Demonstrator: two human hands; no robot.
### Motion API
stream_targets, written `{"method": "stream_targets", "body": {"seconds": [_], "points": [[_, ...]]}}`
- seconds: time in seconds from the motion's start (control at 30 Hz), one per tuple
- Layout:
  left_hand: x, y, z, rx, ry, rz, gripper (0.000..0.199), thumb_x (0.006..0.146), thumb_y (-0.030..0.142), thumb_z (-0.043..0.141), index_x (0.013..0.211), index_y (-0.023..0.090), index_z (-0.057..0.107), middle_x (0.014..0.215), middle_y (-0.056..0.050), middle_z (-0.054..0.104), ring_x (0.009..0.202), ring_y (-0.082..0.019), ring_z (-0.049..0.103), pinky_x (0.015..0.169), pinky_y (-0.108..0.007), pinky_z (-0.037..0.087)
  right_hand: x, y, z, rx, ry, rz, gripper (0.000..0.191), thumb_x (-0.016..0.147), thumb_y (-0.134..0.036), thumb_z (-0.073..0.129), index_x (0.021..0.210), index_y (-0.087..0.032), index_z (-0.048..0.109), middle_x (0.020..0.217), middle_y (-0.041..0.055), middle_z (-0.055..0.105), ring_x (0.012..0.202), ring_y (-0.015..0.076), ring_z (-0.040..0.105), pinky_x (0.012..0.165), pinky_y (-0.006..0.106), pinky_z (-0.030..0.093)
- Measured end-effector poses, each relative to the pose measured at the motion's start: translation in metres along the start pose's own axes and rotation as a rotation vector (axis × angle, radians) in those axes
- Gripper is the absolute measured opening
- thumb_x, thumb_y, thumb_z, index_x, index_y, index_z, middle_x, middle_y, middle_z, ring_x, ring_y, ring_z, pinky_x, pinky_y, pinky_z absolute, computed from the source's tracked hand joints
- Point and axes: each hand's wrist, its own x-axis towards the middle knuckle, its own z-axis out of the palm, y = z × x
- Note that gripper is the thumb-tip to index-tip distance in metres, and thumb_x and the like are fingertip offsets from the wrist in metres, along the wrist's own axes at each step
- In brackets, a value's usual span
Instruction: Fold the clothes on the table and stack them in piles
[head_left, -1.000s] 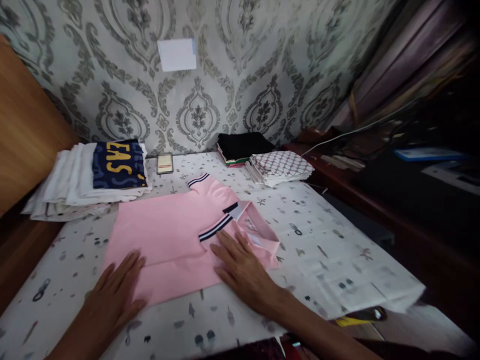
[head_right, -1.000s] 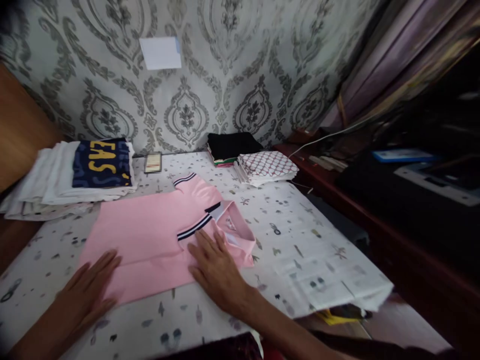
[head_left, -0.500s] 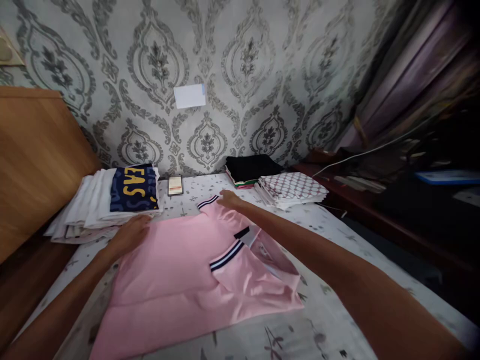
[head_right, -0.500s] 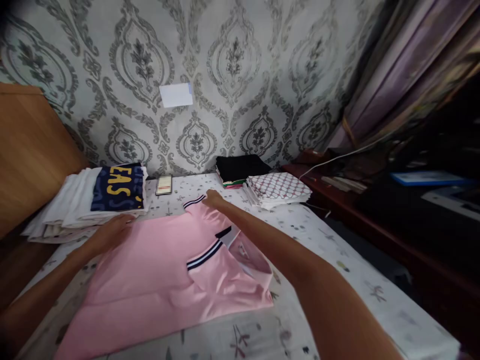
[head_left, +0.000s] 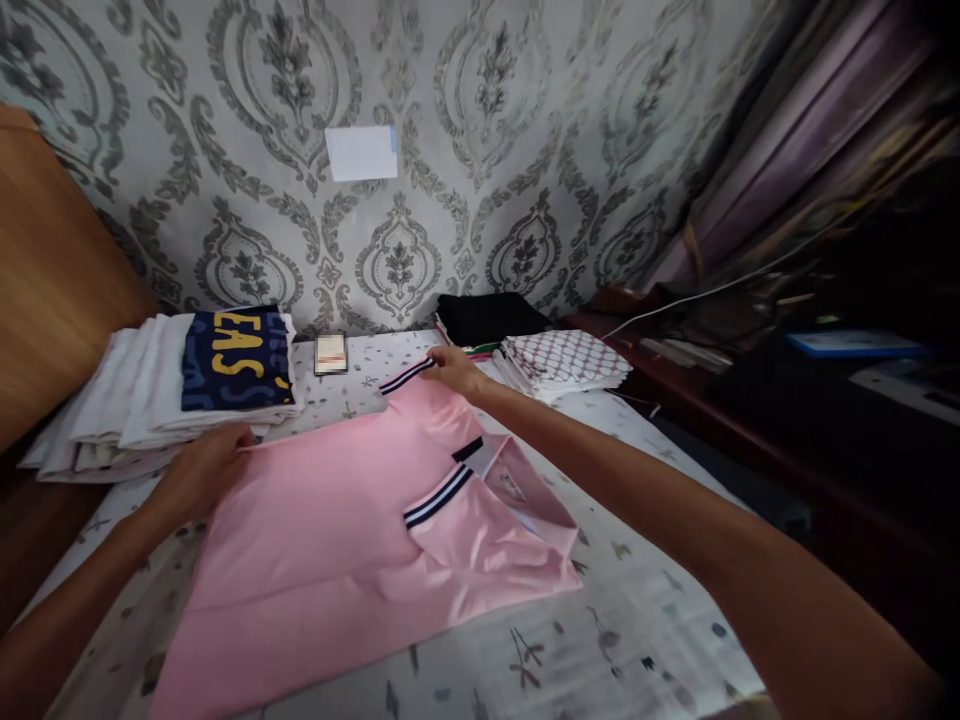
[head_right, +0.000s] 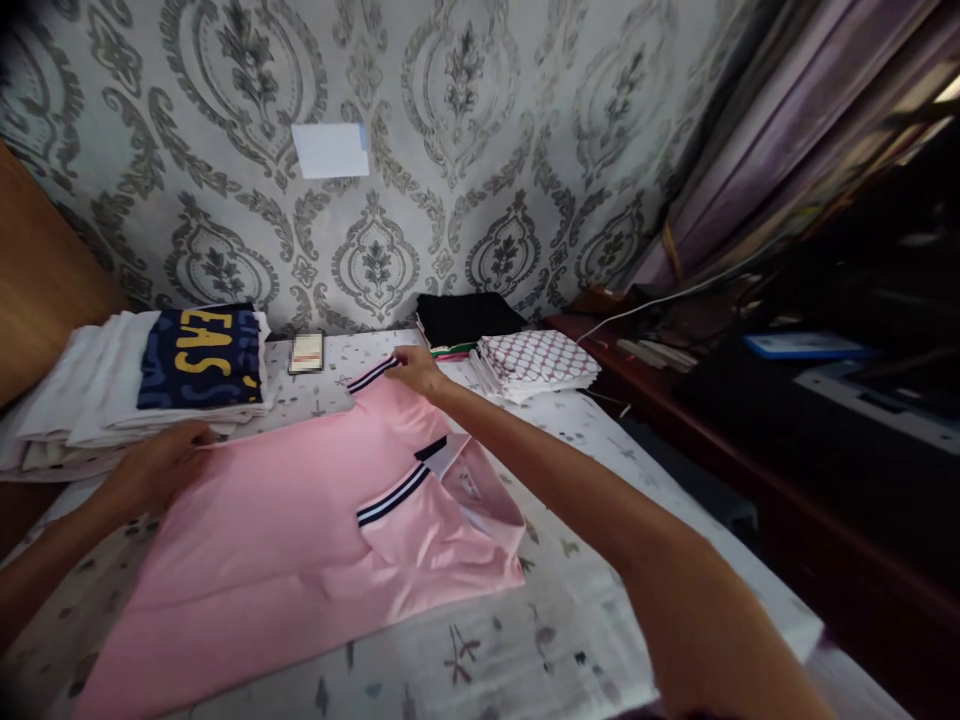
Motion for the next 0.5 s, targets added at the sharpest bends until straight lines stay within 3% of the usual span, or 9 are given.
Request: {"method": "stream_targets", "body": {"seconds": [0.1,0.17,0.3,0.4,0.5], "points": [[-0.017,-0.003,-0.001,0.082,0.042,0.007,0.02,0.088,0.038,0.039,0.077,0.024,0.048,0.071,0.002,0.06,0.068,-0.02,0.056,0.061,-0.026,0.034,-0.049,-0.005,-0.017,0.141,-0.04,-0.193,0.01,0.071,-0.024,0.062,0.075,-0.019,0.055,0.067,-0.0053,0.053,0.064,0.0109,0.05,0.061,0.023,0.041],[-0.027,-0.007,0.002,0.119,0.116,0.078,0.021,0.088,0.039,0.038,0.079,0.025,0.051,0.079,-0.001,0.064,0.075,-0.023,0.059,0.065,-0.028,0.038,-0.087,-0.003,-0.025,0.159,-0.098,-0.33,0.005,0.074,-0.022,0.059,0.076,-0.018,0.056,0.07,-0.0032,0.056,0.066,0.0122,0.052,0.063,0.024,0.042],[-0.044,-0.012,0.011,0.188,0.155,0.21,0.026,0.089,0.033,0.032,0.089,0.025,0.057,0.094,-0.008,0.07,0.088,-0.029,0.062,0.076,-0.037,0.045,-0.153,0.01,-0.025,-0.159,-0.203,-0.455,0.02,0.07,-0.004,0.052,0.081,-0.018,0.062,0.082,0.0019,0.065,0.078,0.0166,0.058,0.074,0.03,0.044],[-0.05,-0.011,0.015,0.248,0.13,0.228,0.027,0.089,0.029,0.03,0.083,0.026,0.057,0.086,-0.007,0.068,0.089,-0.028,0.063,0.08,-0.038,0.046,-0.175,0.02,-0.019,-0.302,-0.197,-0.506,0.022,0.07,0.001,0.052,0.078,-0.018,0.061,0.08,0.0033,0.065,0.078,0.0179,0.058,0.074,0.031,0.045],[-0.052,-0.009,0.014,0.281,0.157,0.233,0.026,0.09,0.029,0.031,0.083,0.026,0.056,0.086,-0.006,0.067,0.09,-0.027,0.062,0.081,-0.038,0.047,-0.177,0.027,-0.015,-0.31,-0.112,-0.521,0.019,0.076,-0.002,0.054,0.082,-0.018,0.062,0.083,0.0047,0.067,0.08,0.0189,0.06,0.076,0.032,0.047]]}}
